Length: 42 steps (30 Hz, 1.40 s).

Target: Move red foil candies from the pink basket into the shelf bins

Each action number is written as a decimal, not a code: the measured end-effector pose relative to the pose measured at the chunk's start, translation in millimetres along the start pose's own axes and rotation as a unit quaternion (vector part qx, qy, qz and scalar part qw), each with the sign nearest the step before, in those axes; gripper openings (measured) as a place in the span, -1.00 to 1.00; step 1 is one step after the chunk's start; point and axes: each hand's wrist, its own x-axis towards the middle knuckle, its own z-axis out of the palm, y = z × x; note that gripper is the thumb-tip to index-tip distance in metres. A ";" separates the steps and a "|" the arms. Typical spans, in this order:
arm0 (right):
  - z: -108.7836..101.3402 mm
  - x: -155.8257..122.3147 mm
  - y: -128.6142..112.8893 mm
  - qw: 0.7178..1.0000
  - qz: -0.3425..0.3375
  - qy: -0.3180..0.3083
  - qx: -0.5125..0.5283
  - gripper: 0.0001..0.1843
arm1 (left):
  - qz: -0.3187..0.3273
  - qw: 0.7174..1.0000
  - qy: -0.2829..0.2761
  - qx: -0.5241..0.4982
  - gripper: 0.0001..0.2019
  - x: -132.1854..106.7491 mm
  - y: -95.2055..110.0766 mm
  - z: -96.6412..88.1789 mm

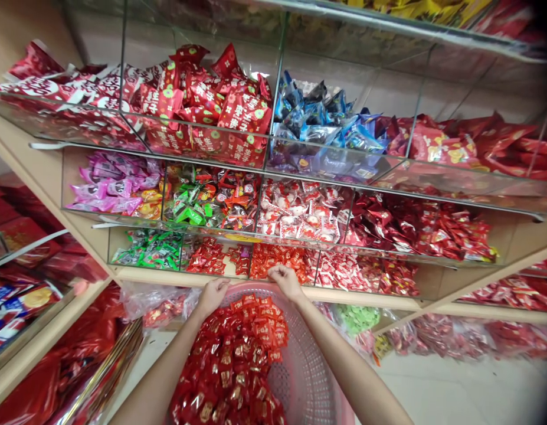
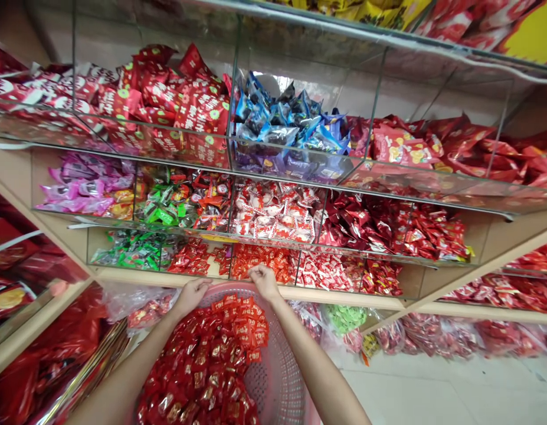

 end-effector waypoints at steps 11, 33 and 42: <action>13.9 -100.3 -35.9 0.978 0.076 0.008 0.192 -0.78 | -0.005 0.996 0.070 -0.054 -0.70 -53.4 65.2 4.4; 16.8 -112.5 -20.9 0.988 0.101 -0.025 0.117 -0.64 | -0.049 0.983 -0.046 -0.172 -0.67 -116.0 90.6 51.0; 13.6 -113.4 -16.9 0.982 0.115 -0.016 0.151 -0.72 | -0.079 0.974 -0.076 -0.198 -0.63 -121.3 89.9 53.0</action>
